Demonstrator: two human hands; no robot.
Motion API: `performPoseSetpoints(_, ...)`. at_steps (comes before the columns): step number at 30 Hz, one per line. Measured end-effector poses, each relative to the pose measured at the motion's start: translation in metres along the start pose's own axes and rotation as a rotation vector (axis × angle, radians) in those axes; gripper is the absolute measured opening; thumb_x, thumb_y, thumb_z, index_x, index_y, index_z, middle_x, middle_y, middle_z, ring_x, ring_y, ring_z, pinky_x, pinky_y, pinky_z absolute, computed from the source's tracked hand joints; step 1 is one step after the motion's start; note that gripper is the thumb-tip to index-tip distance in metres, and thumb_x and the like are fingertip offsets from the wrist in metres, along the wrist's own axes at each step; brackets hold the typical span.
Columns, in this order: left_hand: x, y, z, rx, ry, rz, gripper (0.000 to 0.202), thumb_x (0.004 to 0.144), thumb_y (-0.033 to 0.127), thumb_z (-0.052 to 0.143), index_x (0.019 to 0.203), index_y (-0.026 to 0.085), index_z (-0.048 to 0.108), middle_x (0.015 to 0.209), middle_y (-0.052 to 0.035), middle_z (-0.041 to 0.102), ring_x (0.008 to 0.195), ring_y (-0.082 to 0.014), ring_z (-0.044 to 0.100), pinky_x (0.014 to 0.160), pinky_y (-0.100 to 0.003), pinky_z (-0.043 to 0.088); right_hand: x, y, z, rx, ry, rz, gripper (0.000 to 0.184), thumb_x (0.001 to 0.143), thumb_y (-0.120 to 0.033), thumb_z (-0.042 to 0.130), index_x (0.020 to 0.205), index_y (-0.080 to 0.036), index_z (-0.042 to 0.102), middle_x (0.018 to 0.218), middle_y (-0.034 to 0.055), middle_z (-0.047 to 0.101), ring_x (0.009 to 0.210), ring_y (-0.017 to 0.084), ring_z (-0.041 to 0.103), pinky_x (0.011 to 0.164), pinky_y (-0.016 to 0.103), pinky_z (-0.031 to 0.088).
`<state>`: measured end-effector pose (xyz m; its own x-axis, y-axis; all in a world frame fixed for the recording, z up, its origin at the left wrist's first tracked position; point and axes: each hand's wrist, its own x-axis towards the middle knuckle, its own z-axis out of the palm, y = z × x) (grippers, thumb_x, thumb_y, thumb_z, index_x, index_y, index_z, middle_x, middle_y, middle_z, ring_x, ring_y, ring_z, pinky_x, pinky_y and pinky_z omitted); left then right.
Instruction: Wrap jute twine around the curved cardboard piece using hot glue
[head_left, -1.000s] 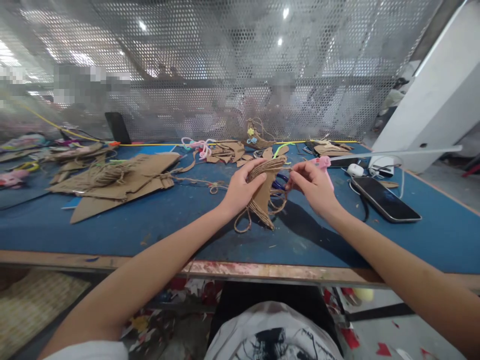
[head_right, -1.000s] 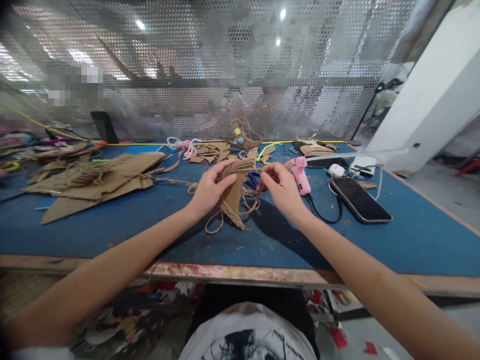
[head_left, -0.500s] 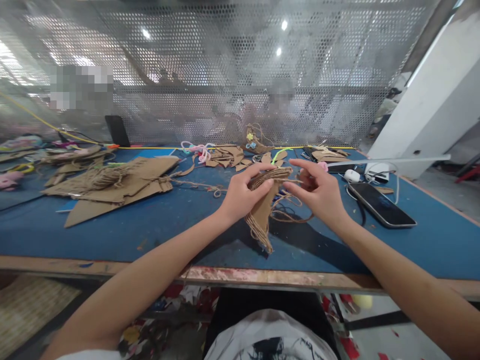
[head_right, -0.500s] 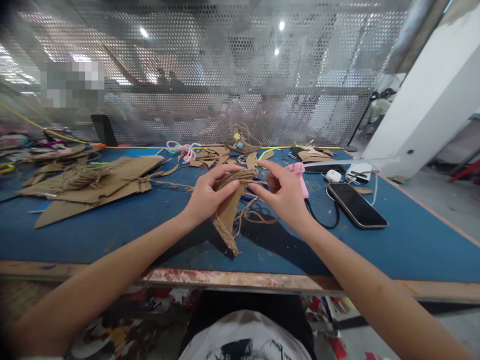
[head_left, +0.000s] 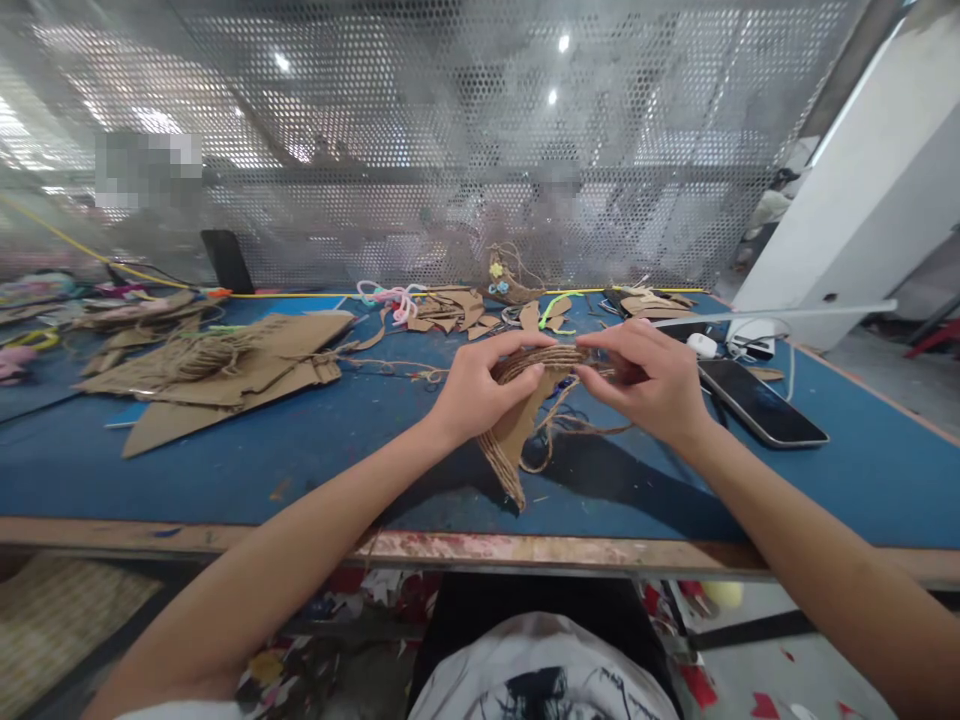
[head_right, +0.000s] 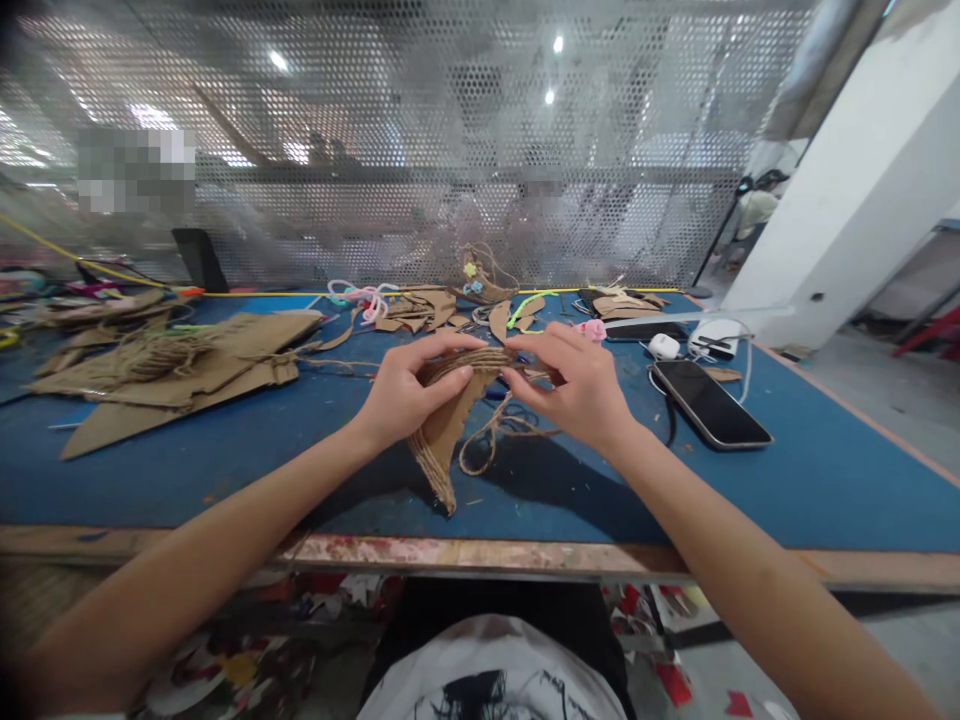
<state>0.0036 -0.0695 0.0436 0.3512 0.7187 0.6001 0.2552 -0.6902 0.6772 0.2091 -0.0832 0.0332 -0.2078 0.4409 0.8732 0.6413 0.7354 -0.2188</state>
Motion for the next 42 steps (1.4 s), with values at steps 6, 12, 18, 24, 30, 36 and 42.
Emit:
performPoseSetpoints(6,0.0,-0.001,0.0,0.053,-0.031,0.02,0.026,0.077,0.016,0.061,0.099,0.023,0.074,0.101,-0.0018,0.074,0.094,-0.0211,0.066,0.088,-0.031,0.047,-0.001,0.004,0.0,-0.099,-0.004,-0.149,0.01,0.081,-0.023,0.061,0.088,-0.024,0.068,0.079,0.0044,0.071,0.067,0.017,0.062,0.068,0.031,0.05)
performPoseSetpoints(12,0.002,-0.005,-0.002,0.059,-0.087,0.025,0.026,0.078,0.019,0.061,0.1,0.023,0.073,0.1,-0.0017,0.074,0.093,-0.0208,0.065,0.086,-0.03,0.047,-0.002,0.007,0.002,-0.157,-0.026,-0.189,0.007,0.082,-0.023,0.06,0.087,-0.026,0.065,0.079,0.0034,0.071,0.075,0.019,0.066,0.076,0.034,0.052)
performPoseSetpoints(18,0.007,-0.002,-0.006,-0.018,-0.145,0.011,0.026,0.083,0.035,0.059,0.095,0.02,0.076,0.099,-0.0055,0.074,0.095,-0.0224,0.064,0.09,-0.032,0.045,-0.006,0.012,0.003,-0.228,-0.008,-0.307,0.01,0.083,-0.019,0.059,0.091,-0.024,0.063,0.081,0.0034,0.071,0.076,0.018,0.066,0.075,0.032,0.053)
performPoseSetpoints(24,0.011,-0.01,-0.003,-0.423,-0.056,-0.262,0.033,0.082,0.044,0.062,0.095,0.017,0.075,0.096,-0.0079,0.076,0.088,-0.0199,0.068,0.084,-0.031,0.049,-0.005,0.013,0.003,-0.217,0.037,-0.377,0.014,0.083,-0.016,0.061,0.096,-0.022,0.061,0.081,0.0028,0.07,0.079,0.018,0.066,0.074,0.031,0.054)
performPoseSetpoints(30,0.017,-0.034,-0.008,-0.577,0.128,-0.523,0.032,0.067,0.04,0.078,0.089,0.017,0.074,0.08,-0.0038,0.074,0.068,-0.0115,0.065,0.061,-0.021,0.047,-0.004,0.012,0.003,-0.2,0.04,-0.393,0.018,0.083,-0.014,0.062,0.098,-0.023,0.06,0.081,0.0027,0.068,0.077,0.018,0.066,0.07,0.029,0.054)
performPoseSetpoints(36,0.013,-0.023,-0.004,-0.412,-0.176,-0.288,0.043,0.079,0.053,0.064,0.098,0.016,0.075,0.101,-0.0082,0.074,0.093,-0.0192,0.066,0.083,-0.027,0.047,-0.006,0.013,0.003,-0.197,0.005,-0.405,0.019,0.085,-0.014,0.061,0.104,-0.021,0.06,0.083,0.0044,0.068,0.078,0.017,0.065,0.069,0.027,0.053)
performPoseSetpoints(42,0.006,-0.018,0.003,-0.527,-0.257,-0.385,0.033,0.077,0.042,0.069,0.095,0.015,0.075,0.089,-0.0062,0.075,0.082,-0.0182,0.066,0.081,-0.028,0.046,-0.004,0.015,0.002,0.032,-0.14,-0.206,0.013,0.089,-0.023,0.059,0.099,-0.019,0.066,0.077,0.0031,0.065,0.066,0.013,0.058,0.064,0.026,0.048)
